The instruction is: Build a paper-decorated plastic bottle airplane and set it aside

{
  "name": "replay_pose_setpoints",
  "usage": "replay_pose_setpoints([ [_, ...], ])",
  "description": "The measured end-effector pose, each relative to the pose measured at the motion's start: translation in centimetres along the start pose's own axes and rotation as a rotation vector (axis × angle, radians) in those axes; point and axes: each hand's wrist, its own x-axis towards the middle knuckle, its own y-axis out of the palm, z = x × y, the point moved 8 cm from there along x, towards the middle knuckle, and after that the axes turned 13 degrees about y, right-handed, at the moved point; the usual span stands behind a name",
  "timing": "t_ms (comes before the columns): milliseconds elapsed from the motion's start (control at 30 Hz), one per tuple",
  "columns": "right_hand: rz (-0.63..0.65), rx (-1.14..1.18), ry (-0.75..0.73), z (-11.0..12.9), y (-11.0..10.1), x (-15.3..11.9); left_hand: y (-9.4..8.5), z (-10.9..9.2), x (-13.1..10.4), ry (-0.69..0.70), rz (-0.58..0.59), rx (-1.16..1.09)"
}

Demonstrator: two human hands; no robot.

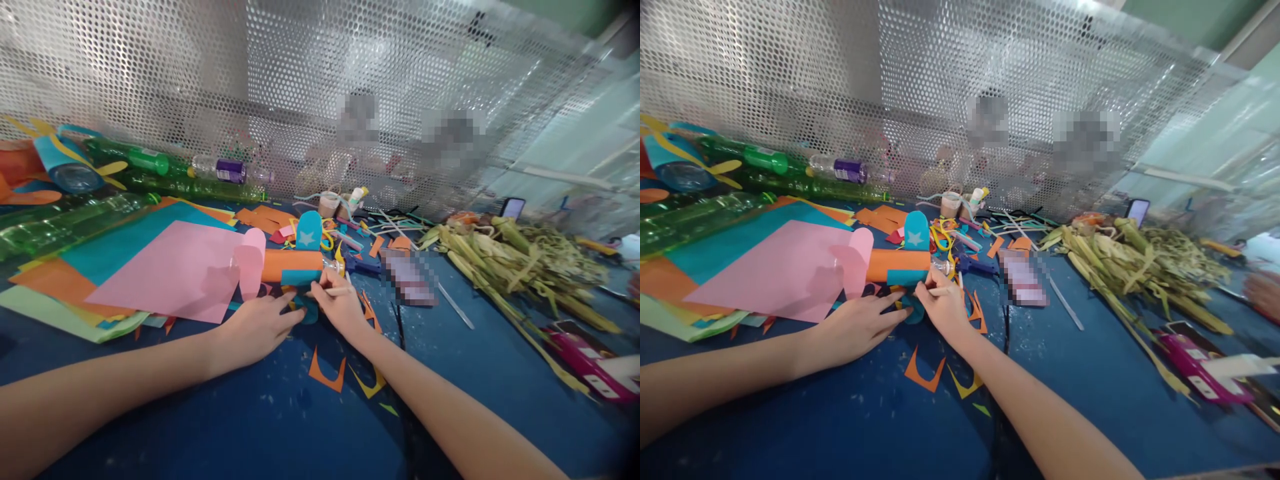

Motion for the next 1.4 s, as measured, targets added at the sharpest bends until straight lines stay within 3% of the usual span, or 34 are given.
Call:
replay_pose_setpoints([
  [233, -0.010, 0.346, 0.149, -1.4, -0.6, 0.2, 0.0, 0.1, 0.0, -0.005, -0.013, -0.020],
  [367, 0.037, 0.284, 0.156, -1.9, 0.0, 0.3, 0.1, 0.0, -0.1, -0.005, -0.019, -0.010],
  [733, -0.022, 0.100, 0.091, -1.1, -0.2, 0.2, -0.2, -0.1, 0.0, -0.004, 0.027, -0.003],
  [1400, -0.031, 0.092, 0.084, -0.3, -0.2, 0.1, 0.2, 0.0, 0.0, -0.008, 0.014, -0.007],
])
